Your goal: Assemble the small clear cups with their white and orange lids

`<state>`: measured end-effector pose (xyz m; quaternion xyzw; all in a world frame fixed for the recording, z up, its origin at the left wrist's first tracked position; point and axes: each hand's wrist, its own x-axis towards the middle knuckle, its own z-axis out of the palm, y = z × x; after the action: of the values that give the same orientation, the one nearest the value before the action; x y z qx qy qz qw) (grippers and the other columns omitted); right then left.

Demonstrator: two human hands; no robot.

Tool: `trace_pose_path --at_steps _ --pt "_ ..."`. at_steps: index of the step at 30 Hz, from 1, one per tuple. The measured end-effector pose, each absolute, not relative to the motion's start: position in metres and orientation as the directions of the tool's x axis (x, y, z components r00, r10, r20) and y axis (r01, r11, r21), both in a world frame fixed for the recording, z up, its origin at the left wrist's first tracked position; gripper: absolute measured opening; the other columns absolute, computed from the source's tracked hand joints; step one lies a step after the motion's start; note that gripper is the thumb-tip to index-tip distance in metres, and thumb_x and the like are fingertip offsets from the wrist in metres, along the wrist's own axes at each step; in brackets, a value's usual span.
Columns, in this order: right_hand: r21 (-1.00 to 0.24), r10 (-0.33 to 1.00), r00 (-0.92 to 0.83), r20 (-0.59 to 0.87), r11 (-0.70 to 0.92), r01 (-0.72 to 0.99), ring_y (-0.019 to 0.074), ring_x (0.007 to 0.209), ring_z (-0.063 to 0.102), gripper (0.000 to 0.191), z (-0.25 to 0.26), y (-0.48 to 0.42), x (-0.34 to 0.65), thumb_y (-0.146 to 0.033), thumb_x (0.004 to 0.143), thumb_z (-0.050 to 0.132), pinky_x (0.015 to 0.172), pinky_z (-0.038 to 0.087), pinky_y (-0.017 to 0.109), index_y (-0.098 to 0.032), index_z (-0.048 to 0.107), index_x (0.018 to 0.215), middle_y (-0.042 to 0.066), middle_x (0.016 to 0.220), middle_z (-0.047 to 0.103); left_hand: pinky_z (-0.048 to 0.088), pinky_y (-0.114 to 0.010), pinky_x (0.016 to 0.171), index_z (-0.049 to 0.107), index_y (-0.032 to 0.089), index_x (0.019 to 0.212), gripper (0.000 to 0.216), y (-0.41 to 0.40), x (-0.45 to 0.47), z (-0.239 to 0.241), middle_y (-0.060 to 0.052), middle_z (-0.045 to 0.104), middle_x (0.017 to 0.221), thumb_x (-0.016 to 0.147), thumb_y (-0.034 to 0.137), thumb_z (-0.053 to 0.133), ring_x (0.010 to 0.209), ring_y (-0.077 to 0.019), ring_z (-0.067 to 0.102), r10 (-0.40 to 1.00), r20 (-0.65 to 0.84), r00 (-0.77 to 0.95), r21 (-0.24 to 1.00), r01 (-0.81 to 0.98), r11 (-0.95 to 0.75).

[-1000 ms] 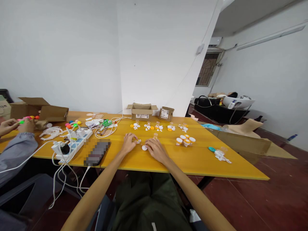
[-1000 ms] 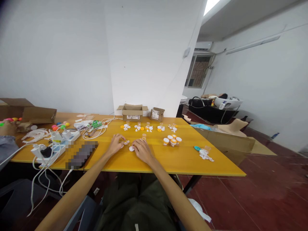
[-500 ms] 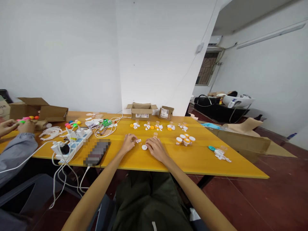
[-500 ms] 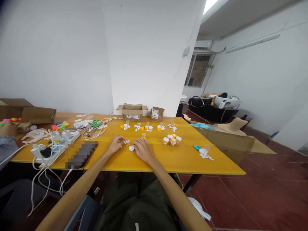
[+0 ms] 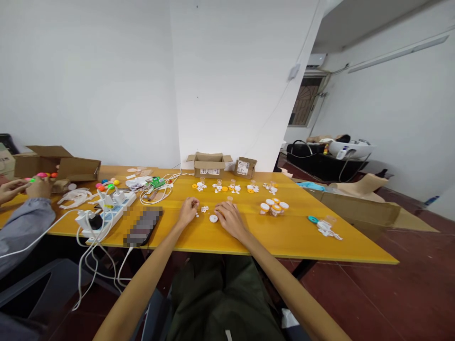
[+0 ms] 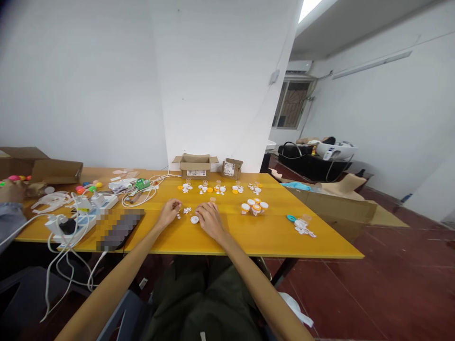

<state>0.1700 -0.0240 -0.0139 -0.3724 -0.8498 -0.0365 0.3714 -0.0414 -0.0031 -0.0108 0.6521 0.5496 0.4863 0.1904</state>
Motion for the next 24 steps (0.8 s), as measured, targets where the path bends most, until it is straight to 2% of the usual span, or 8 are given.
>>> trace_pose_path --at_steps 5,11,17,24 --pt "-0.127 0.582 -0.540 0.608 0.743 0.657 0.0232 0.098 0.056 0.018 -0.005 -0.032 0.143 -0.020 0.097 0.054 0.084 0.040 0.037 -0.024 0.072 0.093 0.008 0.101 0.067 0.055 -0.033 0.081 0.069 0.022 0.082 0.017 -0.003 -0.044 -0.011 -0.003 0.071 0.086 0.079 0.012 0.055 0.082 -0.0186 0.066 0.901 0.422 -0.101 0.800 0.510 -0.317" --pt "-0.005 0.563 -0.626 0.540 0.746 0.666 0.0259 0.101 0.053 0.017 -0.007 -0.030 0.110 -0.017 0.094 0.058 0.083 0.041 0.040 -0.023 0.073 0.087 0.011 0.099 0.065 0.055 -0.037 0.087 0.071 0.021 0.083 0.021 -0.005 -0.043 -0.010 -0.004 0.072 0.092 0.078 0.009 0.054 0.085 -0.0196 0.066 0.897 0.440 -0.044 0.770 0.533 -0.352" --pt "0.021 0.541 -0.631 0.557 0.750 0.661 0.0253 0.100 0.053 0.022 -0.019 -0.030 0.113 -0.010 0.093 0.054 0.082 0.042 0.039 -0.022 0.073 0.094 0.011 0.100 0.065 0.053 -0.040 0.092 0.073 0.022 0.086 0.016 -0.006 -0.042 -0.012 -0.004 0.070 0.090 0.078 0.014 0.061 0.091 -0.0213 0.065 0.887 0.463 -0.013 0.720 0.589 -0.367" --pt "0.041 0.526 -0.639 0.561 0.754 0.656 0.0246 0.099 0.054 0.024 -0.022 -0.033 0.122 -0.007 0.092 0.054 0.082 0.044 0.038 -0.023 0.072 0.092 0.010 0.102 0.066 0.050 -0.042 0.095 0.074 0.022 0.082 0.010 -0.011 -0.038 -0.012 -0.005 0.067 0.092 0.077 0.016 0.067 0.099 -0.0235 0.062 0.889 0.458 0.006 0.663 0.664 -0.346"
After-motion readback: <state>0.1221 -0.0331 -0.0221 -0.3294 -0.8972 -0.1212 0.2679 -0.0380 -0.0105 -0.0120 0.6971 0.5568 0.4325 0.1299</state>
